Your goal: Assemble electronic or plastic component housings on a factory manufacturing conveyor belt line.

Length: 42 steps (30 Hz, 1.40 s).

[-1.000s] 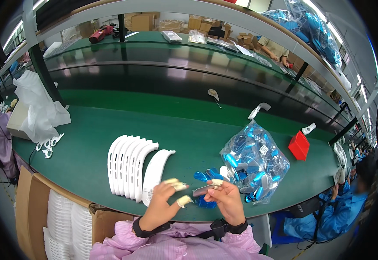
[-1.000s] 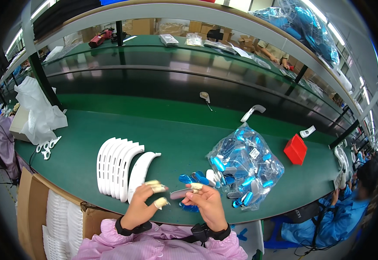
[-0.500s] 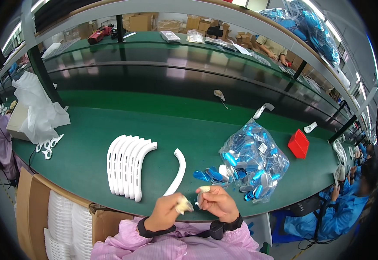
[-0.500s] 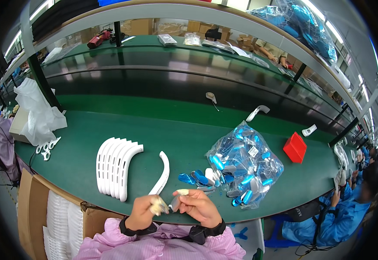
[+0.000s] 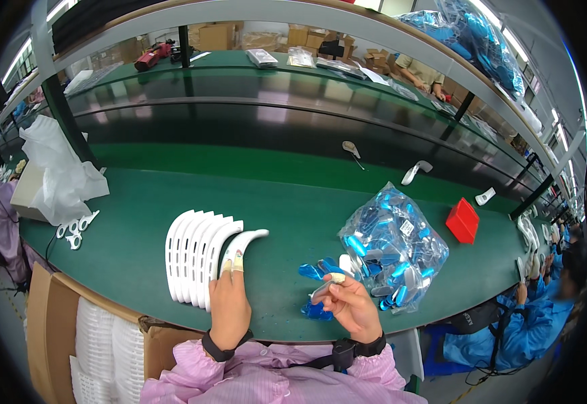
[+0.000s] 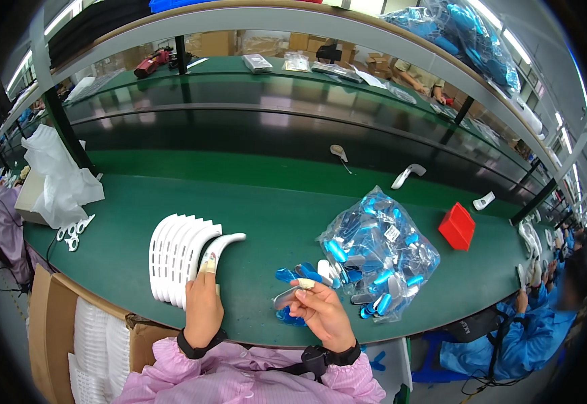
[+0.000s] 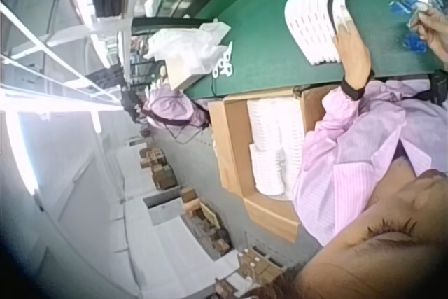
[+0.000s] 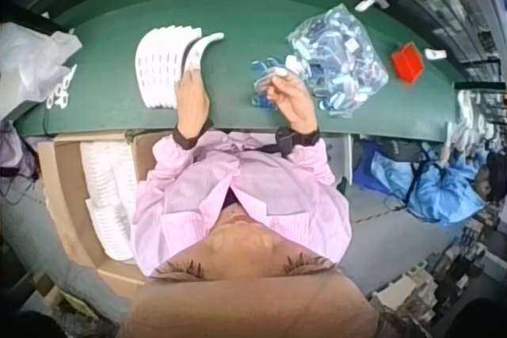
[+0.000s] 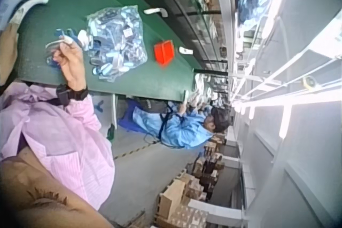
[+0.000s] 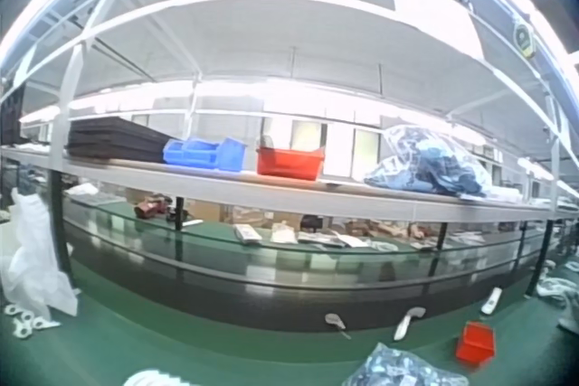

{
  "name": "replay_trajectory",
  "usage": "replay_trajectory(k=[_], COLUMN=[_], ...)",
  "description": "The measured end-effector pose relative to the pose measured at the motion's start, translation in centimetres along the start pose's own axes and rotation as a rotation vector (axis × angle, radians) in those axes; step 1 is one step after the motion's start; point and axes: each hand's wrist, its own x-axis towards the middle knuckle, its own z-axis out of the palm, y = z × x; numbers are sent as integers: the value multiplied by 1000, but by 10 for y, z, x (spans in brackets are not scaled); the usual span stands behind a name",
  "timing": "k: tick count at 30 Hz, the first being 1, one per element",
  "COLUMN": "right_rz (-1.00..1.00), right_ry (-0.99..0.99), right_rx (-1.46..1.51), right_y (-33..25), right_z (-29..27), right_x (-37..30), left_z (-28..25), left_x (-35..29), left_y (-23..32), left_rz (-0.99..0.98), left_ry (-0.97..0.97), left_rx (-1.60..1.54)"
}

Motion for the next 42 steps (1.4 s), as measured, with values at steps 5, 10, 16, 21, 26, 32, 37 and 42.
replay_trajectory(k=[5,10,16,21,26,32,37,42], right_rz=[-190,-214,-244,-321,-486,-667,-993,-670], right_ry=[22,-24,-105,-93,-158,-242,-1,124], right_rx=[-261,-554,-717,-830,-1098,-1273,-1521,-913], right_y=[-2,-9,-2,-1,-4,2,17,17], right_z=[19,43,51,58,57,51,54,57], right_x=[0,2,5,4,6,8,4,3], left_z=[-6,-28,-32,-36,-33,-27,-22,-25], left_x=[-1,-3,-6,-6,-7,-7,-7,-10], left_y=[1,22,27,27,23,32,36,39], left_rz=[-9,-278,-349,-217,-269,-351,-286,-135], left_ry=[-50,-430,-548,-594,-614,-589,-524,-537], left_rx=[-772,-1614,-1801,-1752,-1848,-1919,-1782,-1698])
